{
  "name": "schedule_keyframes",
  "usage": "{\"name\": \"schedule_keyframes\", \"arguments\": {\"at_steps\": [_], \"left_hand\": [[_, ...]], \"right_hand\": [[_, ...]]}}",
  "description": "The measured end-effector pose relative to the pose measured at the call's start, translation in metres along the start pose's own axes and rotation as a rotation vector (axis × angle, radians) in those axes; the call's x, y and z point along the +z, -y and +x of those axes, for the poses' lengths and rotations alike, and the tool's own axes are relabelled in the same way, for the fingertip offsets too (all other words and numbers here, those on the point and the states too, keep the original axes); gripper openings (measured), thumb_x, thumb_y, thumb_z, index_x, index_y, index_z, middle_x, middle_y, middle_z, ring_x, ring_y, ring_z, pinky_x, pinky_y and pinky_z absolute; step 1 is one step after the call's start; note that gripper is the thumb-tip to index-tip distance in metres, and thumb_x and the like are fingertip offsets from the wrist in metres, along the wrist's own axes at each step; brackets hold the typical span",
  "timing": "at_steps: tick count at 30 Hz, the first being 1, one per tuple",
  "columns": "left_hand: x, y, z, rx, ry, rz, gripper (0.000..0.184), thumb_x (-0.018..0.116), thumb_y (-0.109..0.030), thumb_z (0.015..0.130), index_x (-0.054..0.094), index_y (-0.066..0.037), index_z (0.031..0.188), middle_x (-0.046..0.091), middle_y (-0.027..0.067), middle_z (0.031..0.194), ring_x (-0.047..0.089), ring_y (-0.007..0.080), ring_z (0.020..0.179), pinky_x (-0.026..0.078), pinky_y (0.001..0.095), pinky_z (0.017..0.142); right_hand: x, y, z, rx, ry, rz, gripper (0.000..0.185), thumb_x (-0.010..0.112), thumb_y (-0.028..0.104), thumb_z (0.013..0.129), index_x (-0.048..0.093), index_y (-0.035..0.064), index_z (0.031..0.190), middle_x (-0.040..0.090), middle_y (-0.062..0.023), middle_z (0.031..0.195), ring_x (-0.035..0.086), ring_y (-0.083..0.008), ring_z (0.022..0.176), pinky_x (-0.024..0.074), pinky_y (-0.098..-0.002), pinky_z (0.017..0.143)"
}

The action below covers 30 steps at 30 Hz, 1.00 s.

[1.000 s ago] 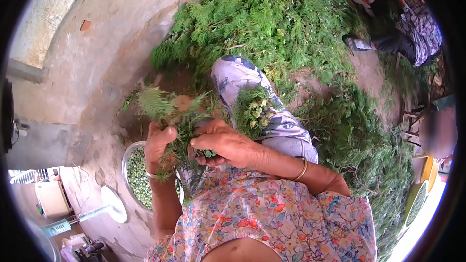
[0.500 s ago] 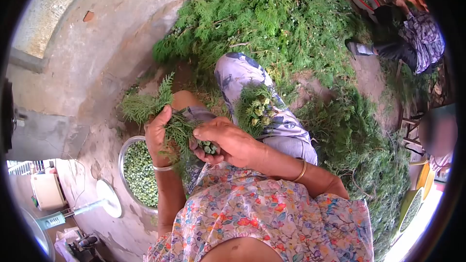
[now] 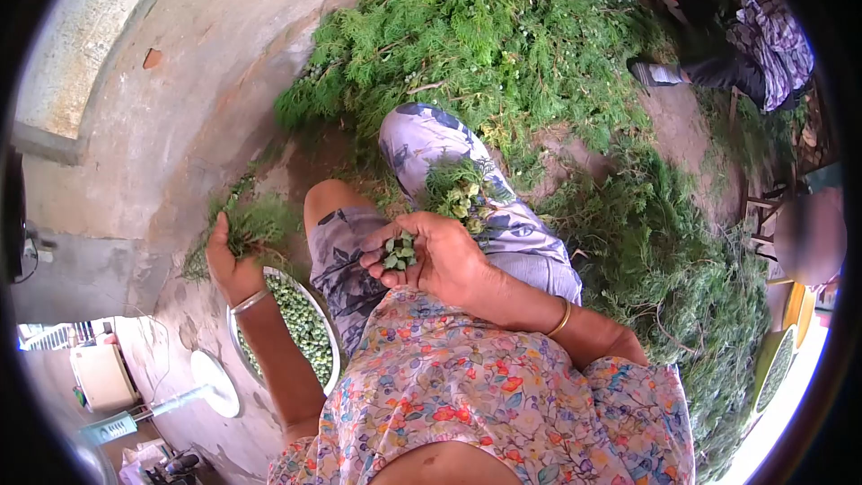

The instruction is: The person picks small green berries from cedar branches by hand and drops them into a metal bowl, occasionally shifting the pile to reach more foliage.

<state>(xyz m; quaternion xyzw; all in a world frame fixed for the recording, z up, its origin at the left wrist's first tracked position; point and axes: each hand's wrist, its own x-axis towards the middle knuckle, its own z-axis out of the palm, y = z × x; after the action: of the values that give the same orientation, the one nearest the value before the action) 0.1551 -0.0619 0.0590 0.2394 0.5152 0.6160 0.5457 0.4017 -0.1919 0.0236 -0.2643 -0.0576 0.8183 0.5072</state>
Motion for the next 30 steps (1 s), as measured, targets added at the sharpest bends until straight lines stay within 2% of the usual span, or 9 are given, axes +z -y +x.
{"name": "schedule_keyframes", "arguments": {"at_steps": [3, 5, 6, 7, 10, 15, 19, 22, 30], "left_hand": [[0.071, -0.014, -0.051, 0.187, 0.141, 0.021, 0.013, 0.059, -0.012, 0.085, 0.060, -0.002, 0.093, 0.063, 0.0054, 0.081, 0.061, 0.0185, 0.065, 0.049, 0.0290, 0.056], [0.106, -0.010, -0.095, 0.802, 0.571, 0.851, 0.018, 0.057, -0.008, 0.082, 0.060, -0.002, 0.098, 0.064, 0.0071, 0.082, 0.060, 0.0183, 0.062, 0.049, 0.0286, 0.057], [0.111, 0.020, -0.110, 0.406, 0.850, 0.580, 0.017, 0.056, -0.010, 0.082, 0.060, -0.002, 0.096, 0.063, 0.0096, 0.078, 0.061, 0.0186, 0.067, 0.049, 0.0296, 0.060], [0.137, 0.007, -0.131, 0.723, 1.466, 0.658, 0.027, 0.057, -0.013, 0.082, 0.056, 0.001, 0.105, 0.060, 0.0159, 0.089, 0.062, 0.0229, 0.076, 0.049, 0.0310, 0.063], [0.176, 0.015, -0.220, 0.574, 1.811, 0.267, 0.065, 0.057, 0.003, 0.076, 0.022, 0.021, 0.127, 0.040, 0.0409, 0.112, 0.057, 0.0448, 0.080, 0.052, 0.0445, 0.076], [0.149, 0.013, -0.175, 0.594, 1.538, 0.316, 0.040, 0.062, 0.000, 0.080, 0.047, 0.006, 0.117, 0.065, 0.0142, 0.088, 0.062, 0.0143, 0.067, 0.051, 0.0252, 0.063], [0.112, 0.027, -0.112, 0.397, 0.775, 0.527, 0.013, 0.063, 0.004, 0.079, 0.063, 0.005, 0.091, 0.065, 0.0086, 0.080, 0.059, 0.0092, 0.059, 0.047, 0.0191, 0.051], [0.090, 0.058, -0.104, 0.364, 0.772, 0.676, 0.013, 0.066, 0.002, 0.077, 0.064, 0.003, 0.090, 0.061, 0.0028, 0.072, 0.055, 0.0052, 0.059, 0.046, 0.0197, 0.052], [0.128, 0.100, -0.117, 1.098, 1.007, 1.070, 0.037, 0.073, -0.020, 0.070, 0.059, -0.003, 0.099, 0.053, 0.0130, 0.079, 0.055, 0.0267, 0.063, 0.044, 0.0341, 0.052]], "right_hand": [[0.004, 0.002, 0.002, 0.001, -0.065, 0.036, 0.049, 0.033, 0.031, 0.092, 0.055, -0.0098, 0.108, 0.061, -0.0211, 0.099, 0.059, -0.0302, 0.088, 0.0485, -0.0386, 0.078], [0.003, 0.003, 0.005, 0.017, -0.133, 0.033, 0.051, 0.031, 0.031, 0.092, 0.053, -0.0112, 0.111, 0.061, -0.0223, 0.101, 0.059, -0.0318, 0.092, 0.0481, -0.0410, 0.082], [-0.004, 0.003, 0.007, 0.037, -0.102, 0.047, 0.049, 0.033, 0.028, 0.092, 0.052, -0.0114, 0.113, 0.061, -0.0226, 0.101, 0.059, -0.0315, 0.092, 0.0492, -0.0400, 0.081], [-0.010, 0.004, 0.009, 0.051, -0.071, 0.063, 0.047, 0.035, 0.026, 0.092, 0.051, -0.0116, 0.114, 0.061, -0.0228, 0.100, 0.060, -0.0311, 0.092, 0.0504, -0.0390, 0.079], [-0.003, 0.005, 0.001, -0.027, -0.112, -0.047, 0.035, 0.046, 0.017, 0.090, 0.053, -0.0093, 0.113, 0.062, -0.0218, 0.097, 0.062, -0.0285, 0.085, 0.0530, -0.0337, 0.071], [-0.044, 0.016, -0.007, 0.167, -0.036, -0.628, 0.030, 0.057, 0.027, 0.089, 0.061, -0.0028, 0.088, 0.061, -0.0130, 0.079, 0.058, -0.0150, 0.068, 0.0450, -0.0236, 0.051], [-0.002, 0.042, -0.068, -0.068, -0.194, -0.387, 0.028, 0.063, 0.026, 0.087, 0.061, -0.0001, 0.076, 0.059, -0.0051, 0.063, 0.051, -0.0085, 0.050, 0.0330, -0.0200, 0.039], [-0.005, 0.055, -0.080, -0.320, -0.428, -0.487, 0.020, 0.062, 0.020, 0.087, 0.062, 0.0011, 0.080, 0.055, -0.0025, 0.059, 0.046, -0.0062, 0.047, 0.0309, -0.0190, 0.039], [-0.033, 0.061, -0.072, -0.550, -0.746, -0.850, 0.015, 0.059, 0.009, 0.085, 0.065, -0.0044, 0.083, 0.053, -0.0006, 0.056, 0.044, -0.0049, 0.049, 0.0350, -0.0222, 0.044]]}}
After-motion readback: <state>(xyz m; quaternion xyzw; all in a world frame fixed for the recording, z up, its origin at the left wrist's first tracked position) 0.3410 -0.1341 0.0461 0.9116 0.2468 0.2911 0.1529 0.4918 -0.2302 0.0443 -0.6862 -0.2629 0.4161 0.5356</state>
